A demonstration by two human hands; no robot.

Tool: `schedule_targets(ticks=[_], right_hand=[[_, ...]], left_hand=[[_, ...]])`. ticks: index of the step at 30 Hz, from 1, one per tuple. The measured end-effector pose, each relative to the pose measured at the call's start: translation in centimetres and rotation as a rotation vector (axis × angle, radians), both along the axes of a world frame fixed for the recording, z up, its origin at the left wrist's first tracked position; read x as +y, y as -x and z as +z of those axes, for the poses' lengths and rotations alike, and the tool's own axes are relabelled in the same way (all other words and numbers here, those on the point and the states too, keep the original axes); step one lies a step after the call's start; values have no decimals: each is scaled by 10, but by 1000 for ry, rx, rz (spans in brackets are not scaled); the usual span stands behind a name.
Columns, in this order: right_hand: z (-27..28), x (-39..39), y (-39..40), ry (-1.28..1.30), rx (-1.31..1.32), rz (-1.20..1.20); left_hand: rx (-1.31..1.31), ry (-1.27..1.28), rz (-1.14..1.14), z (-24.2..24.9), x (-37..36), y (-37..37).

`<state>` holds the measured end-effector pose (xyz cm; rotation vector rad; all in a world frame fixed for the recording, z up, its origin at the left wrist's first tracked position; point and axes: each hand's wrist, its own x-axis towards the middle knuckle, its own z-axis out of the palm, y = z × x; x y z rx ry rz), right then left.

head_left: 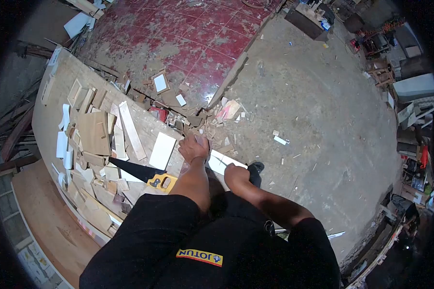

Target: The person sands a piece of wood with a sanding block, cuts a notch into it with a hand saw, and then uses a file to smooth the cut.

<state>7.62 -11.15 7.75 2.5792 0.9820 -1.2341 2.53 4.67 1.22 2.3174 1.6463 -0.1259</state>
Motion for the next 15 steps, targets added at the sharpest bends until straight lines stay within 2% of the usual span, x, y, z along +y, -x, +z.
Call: schedule_targets(ticks=[2, 5, 7, 9, 11, 14, 15], right_hand=[[-53, 7, 13, -118, -56, -15], [-66, 10, 17, -196, -137, -30], [-49, -5, 0, -262, -72, 107], [-9, -10, -4, -98, -22, 50], [6, -22, 2, 27, -46, -9], [26, -22, -4, 22, -58, -27], [11, -16, -6, 17, -62, -22]], left_hand=[[13, -21, -12, -1, -1, 0], [9, -36, -8, -1, -1, 0], [22, -21, -13, -2, -6, 5], [9, -40, -21, 1, 3, -4], [26, -17, -20, 4, -1, -1], [45, -30, -9, 1, -1, -1], [41, -35, -3, 1, 0, -2]])
